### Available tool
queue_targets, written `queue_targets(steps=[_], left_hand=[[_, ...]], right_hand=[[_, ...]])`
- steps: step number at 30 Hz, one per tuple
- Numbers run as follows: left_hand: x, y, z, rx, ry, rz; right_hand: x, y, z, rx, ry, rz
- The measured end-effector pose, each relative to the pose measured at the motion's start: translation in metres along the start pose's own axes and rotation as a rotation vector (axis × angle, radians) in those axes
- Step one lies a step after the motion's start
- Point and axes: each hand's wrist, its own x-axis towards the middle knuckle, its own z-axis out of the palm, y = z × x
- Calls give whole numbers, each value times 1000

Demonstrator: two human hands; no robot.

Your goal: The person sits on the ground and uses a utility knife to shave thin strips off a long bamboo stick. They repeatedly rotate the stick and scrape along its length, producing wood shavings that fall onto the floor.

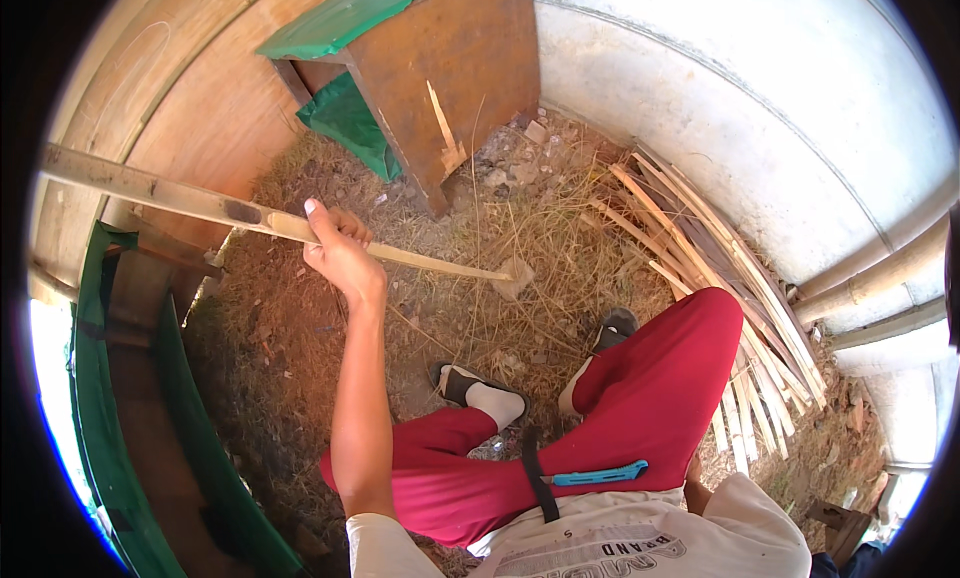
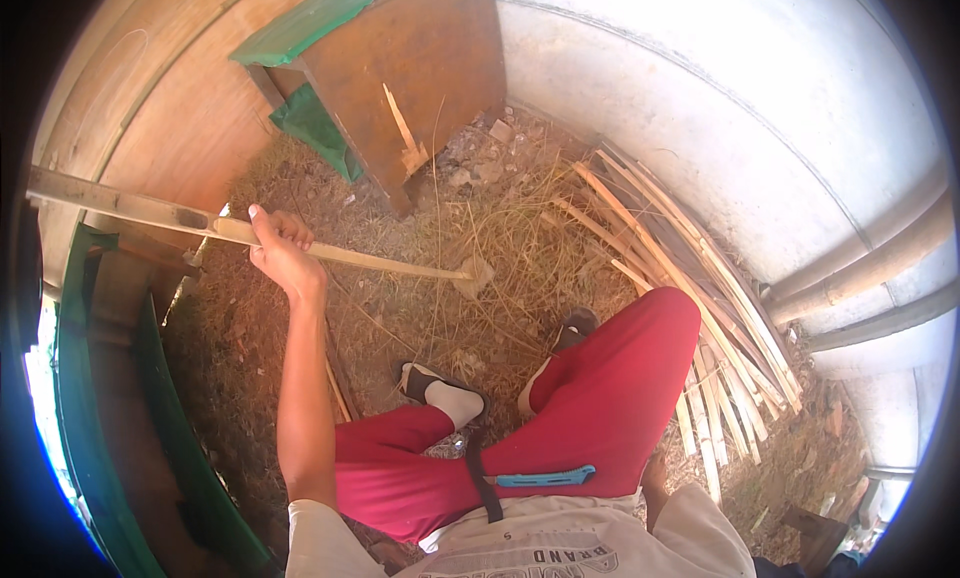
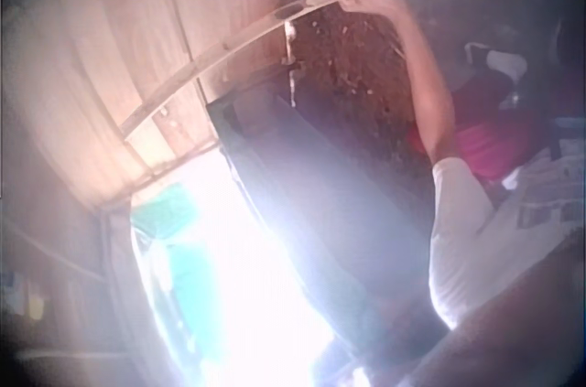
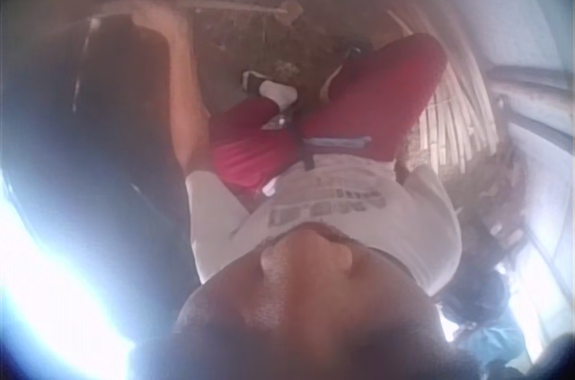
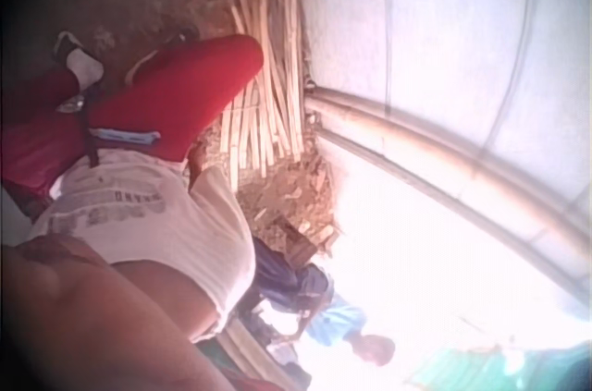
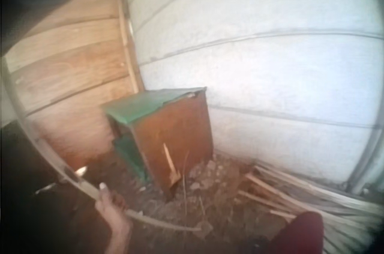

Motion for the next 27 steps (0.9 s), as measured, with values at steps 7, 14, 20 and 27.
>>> queue_targets(steps=[7,14,20,27], left_hand=[[4,1,7,24,-48,-23],[4,-2,20,-42,-86,-15],[0,-6,29,-32,-202,24],[-10,7,42,-6,-189,-17]], right_hand=[[-9,2,-12,21,16,-9],[-17,14,-26,125,-46,-19],[-13,-13,-56,-401,-121,-52],[-24,-64,-97,-458,-50,-194]])
